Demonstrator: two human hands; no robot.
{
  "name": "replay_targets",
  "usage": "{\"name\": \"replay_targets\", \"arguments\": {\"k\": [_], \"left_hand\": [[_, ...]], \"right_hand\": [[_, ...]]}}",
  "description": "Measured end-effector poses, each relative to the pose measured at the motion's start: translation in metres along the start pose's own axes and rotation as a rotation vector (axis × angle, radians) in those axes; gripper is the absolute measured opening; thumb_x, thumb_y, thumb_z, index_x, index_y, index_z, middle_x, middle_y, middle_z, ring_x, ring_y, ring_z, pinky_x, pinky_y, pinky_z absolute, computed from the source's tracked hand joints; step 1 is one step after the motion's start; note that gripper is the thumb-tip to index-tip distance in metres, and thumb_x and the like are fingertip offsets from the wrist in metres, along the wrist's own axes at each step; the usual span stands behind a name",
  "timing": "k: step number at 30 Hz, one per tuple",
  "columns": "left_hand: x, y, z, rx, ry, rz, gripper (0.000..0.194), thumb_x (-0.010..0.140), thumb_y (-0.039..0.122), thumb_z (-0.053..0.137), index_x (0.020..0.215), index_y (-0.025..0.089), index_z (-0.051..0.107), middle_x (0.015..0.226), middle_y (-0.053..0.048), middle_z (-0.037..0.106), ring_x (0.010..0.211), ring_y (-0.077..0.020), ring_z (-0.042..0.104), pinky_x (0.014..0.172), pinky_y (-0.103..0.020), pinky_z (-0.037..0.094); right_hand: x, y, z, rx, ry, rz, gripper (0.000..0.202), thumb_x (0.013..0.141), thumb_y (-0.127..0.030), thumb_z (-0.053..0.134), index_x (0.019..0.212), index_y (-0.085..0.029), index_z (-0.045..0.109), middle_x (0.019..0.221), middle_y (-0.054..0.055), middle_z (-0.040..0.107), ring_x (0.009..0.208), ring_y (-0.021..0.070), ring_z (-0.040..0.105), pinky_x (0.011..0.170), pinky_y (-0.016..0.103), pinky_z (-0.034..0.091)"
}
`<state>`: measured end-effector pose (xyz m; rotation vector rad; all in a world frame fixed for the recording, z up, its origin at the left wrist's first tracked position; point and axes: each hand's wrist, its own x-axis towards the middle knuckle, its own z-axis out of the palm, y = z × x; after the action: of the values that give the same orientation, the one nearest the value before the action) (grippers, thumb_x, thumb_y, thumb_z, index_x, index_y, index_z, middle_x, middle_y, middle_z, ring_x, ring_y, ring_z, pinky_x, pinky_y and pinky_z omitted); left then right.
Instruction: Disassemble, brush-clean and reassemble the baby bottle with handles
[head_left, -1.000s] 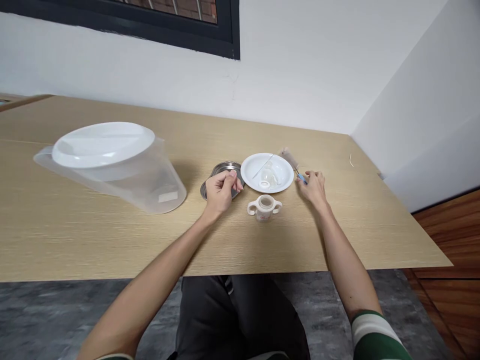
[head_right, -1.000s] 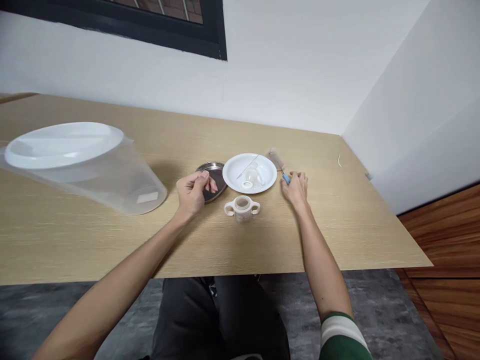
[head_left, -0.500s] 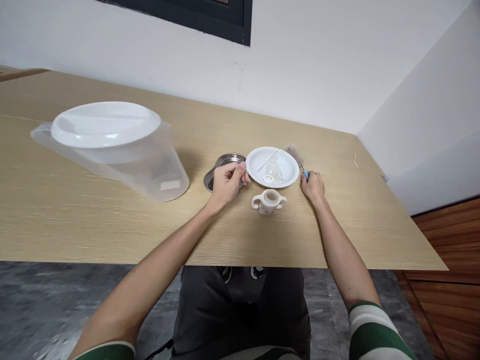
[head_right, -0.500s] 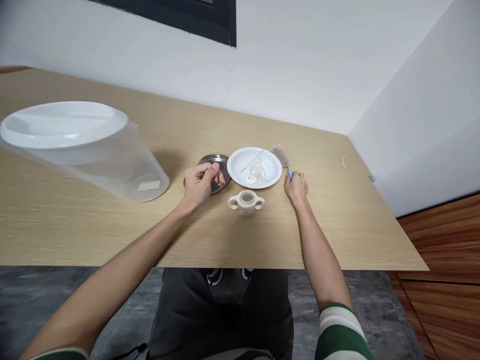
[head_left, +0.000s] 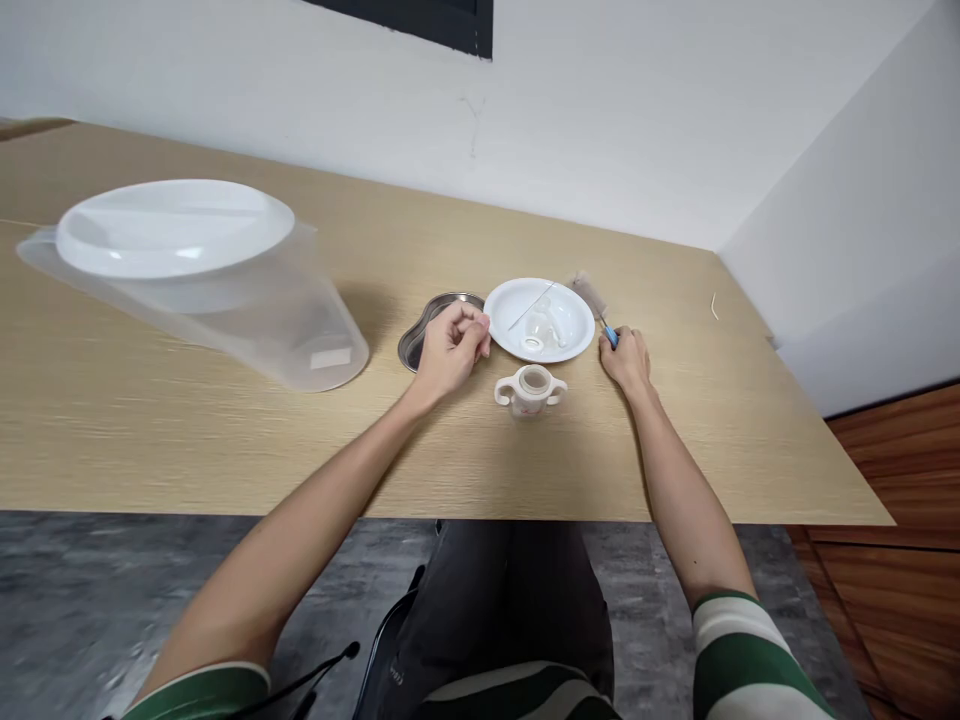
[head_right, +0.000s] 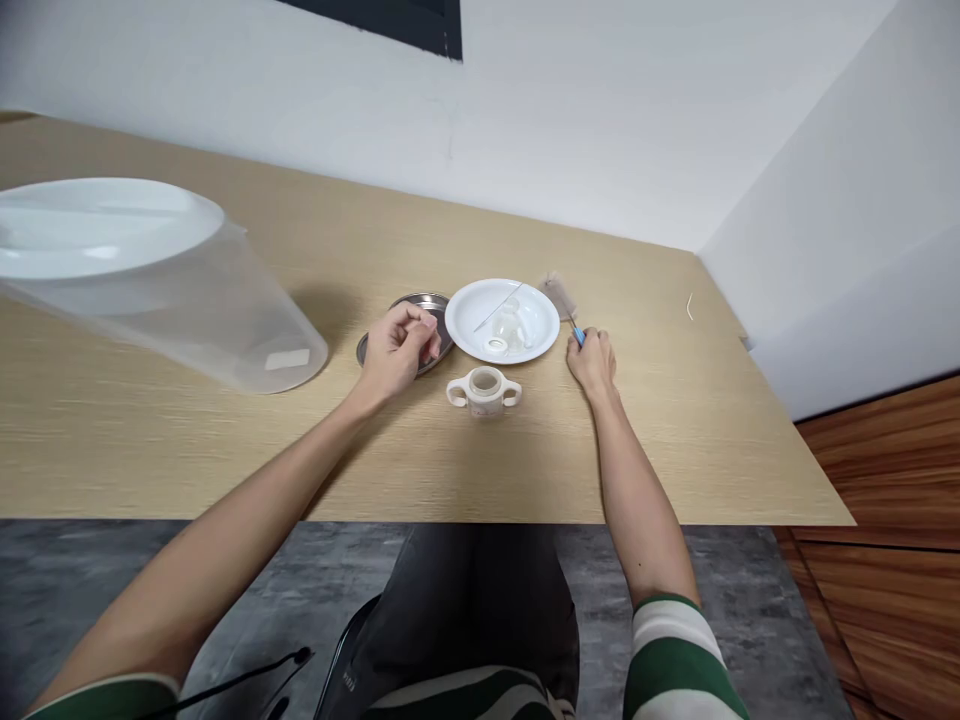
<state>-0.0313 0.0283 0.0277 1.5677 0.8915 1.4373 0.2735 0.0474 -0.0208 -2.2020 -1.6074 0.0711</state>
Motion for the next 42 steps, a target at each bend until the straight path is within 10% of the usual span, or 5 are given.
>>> {"name": "replay_targets", "arguments": {"k": [17,23,26,31,42], "left_hand": [[0.013,0.009,-0.032,0.602,-0.017,1.009,0.045,0.099,0.037,0.055,0.058,0.021,0.047,0.049,0.001,0.053,0.044,-0.013,0.041,0.05,-0.032,0.031],[0.016,0.098,-0.108,0.726,0.699,1.367,0.032,0.096,0.04,0.051,0.068,0.025,0.049,0.052,0.004,0.05,0.048,-0.0157,0.043,0.067,-0.04,0.039],[0.001,0.128,-0.165,0.748,1.173,0.928,0.056,0.086,0.076,0.042,0.066,0.024,0.034,0.056,0.0,0.037,0.067,-0.0221,0.058,0.064,-0.035,0.033],[-0.014,0.103,-0.231,0.957,0.735,-0.287,0.089,0.058,0.108,0.015,0.061,0.021,0.029,0.049,-0.004,0.033,0.11,-0.0273,0.063,0.066,-0.029,0.023],[-0.004,0.08,-0.207,0.931,0.48,-0.259,0.092,0.039,0.105,-0.012,0.058,0.022,0.022,0.044,0.0,0.027,0.083,-0.0187,0.053,0.065,-0.032,0.028]], "right_hand": [[-0.002,-0.001,-0.01,-0.003,-0.032,-0.025,0.056,0.089,-0.056,0.057,0.125,-0.013,0.059,0.128,0.022,0.061,0.12,0.0365,0.056,0.099,0.048,0.046],[-0.001,-0.001,-0.013,-0.056,0.009,-0.068,0.071,0.081,-0.05,0.059,0.139,-0.01,0.052,0.135,0.027,0.057,0.124,0.0429,0.054,0.102,0.056,0.042],[-0.001,-0.001,-0.014,-0.02,0.061,-0.081,0.075,0.08,-0.051,0.056,0.141,-0.009,0.05,0.136,0.027,0.056,0.127,0.0445,0.052,0.104,0.059,0.04],[0.003,0.003,-0.01,0.109,0.268,-0.032,0.072,0.085,-0.059,0.048,0.137,-0.011,0.052,0.132,0.025,0.058,0.124,0.0406,0.053,0.105,0.056,0.04],[0.017,0.021,0.011,0.268,0.411,0.021,0.044,0.087,-0.047,0.051,0.118,-0.016,0.055,0.114,0.018,0.061,0.114,0.0367,0.057,0.102,0.057,0.042]]}}
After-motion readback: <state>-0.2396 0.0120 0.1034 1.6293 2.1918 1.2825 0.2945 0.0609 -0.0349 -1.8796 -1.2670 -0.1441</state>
